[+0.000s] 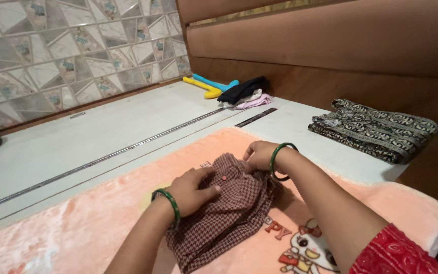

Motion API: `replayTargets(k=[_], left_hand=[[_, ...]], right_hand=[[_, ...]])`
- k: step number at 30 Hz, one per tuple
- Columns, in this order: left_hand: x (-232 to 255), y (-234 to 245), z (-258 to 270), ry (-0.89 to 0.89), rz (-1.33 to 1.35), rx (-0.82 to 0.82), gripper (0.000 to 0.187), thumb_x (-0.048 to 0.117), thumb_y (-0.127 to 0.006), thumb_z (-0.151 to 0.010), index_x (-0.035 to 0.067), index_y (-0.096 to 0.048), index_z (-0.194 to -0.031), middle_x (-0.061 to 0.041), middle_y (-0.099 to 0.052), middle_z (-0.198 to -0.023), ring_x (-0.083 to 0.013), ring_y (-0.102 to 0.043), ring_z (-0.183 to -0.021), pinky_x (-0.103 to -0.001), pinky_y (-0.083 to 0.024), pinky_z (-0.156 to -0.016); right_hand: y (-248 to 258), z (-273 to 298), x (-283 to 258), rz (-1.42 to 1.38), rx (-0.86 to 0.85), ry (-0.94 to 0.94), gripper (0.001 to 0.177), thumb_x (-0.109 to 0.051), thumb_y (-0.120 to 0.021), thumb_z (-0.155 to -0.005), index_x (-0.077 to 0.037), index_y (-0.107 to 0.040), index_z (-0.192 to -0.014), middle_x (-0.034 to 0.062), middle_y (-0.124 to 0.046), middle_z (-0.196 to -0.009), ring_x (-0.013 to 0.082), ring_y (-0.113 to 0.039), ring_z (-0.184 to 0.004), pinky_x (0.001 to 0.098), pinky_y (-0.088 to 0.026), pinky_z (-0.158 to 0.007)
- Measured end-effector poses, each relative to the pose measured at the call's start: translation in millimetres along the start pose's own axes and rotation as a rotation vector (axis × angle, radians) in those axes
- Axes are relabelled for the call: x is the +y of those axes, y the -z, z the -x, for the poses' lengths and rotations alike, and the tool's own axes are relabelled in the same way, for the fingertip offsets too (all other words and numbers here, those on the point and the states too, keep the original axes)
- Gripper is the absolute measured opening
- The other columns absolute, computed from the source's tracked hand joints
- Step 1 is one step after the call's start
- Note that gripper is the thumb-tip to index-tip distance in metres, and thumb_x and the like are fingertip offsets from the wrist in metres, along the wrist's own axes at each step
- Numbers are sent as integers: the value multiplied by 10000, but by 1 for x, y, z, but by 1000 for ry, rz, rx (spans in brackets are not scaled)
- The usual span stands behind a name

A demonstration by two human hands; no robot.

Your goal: The person picks up a shirt and a dress from a pile and folds them on a bed.

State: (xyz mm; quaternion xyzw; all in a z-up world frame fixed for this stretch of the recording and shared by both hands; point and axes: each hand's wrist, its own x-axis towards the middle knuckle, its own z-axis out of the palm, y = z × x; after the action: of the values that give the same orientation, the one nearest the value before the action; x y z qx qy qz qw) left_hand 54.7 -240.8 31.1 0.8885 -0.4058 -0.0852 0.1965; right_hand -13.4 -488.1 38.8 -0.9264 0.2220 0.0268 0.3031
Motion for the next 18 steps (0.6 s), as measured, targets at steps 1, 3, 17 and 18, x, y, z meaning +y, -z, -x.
replayTargets(k=[1, 3, 17, 18], left_hand=[[7, -1, 1, 15, -85, -16, 720, 560, -643, -849, 268, -515, -1494, -147, -556, -1472, -348, -541, -1359, -437, -393, -1190], [18, -9, 2, -25, -154, -50, 801, 636, -595, -852, 241, -431, -1528, -103, -354, -1606, -342, -290, -1492, -560, -203, -1211], [29, -26, 2, -14, -229, -91, 993, 776, -478, -850, 171, -249, -1603, -93, -147, -1702, -300, -86, -1582, -620, -36, -1238], [30, -24, 2, -23, -223, -89, 998, 779, -477, -850, 167, -242, -1603, -92, -141, -1701, -300, -83, -1579, -616, -37, -1237]], right_hand=[[2, 0, -1, 138, 41, -12, 467, -247, -895, -735, -118, -689, -1134, 98, -720, -1152, 221, -678, -1024, 345, -541, -887], [0, 3, -2, 241, 140, 26, 369, -233, -887, -715, -95, -747, -1028, 96, -750, -1049, 212, -694, -951, 352, -547, -849], [-7, 26, -30, 345, 59, 103, 449, -483, -884, -683, -70, -803, -839, 123, -772, -862, 244, -737, -818, 359, -560, -789], [-9, 25, -30, 337, 68, 126, 420, -466, -878, -682, -84, -799, -835, 116, -773, -871, 243, -733, -836, 364, -555, -798]])
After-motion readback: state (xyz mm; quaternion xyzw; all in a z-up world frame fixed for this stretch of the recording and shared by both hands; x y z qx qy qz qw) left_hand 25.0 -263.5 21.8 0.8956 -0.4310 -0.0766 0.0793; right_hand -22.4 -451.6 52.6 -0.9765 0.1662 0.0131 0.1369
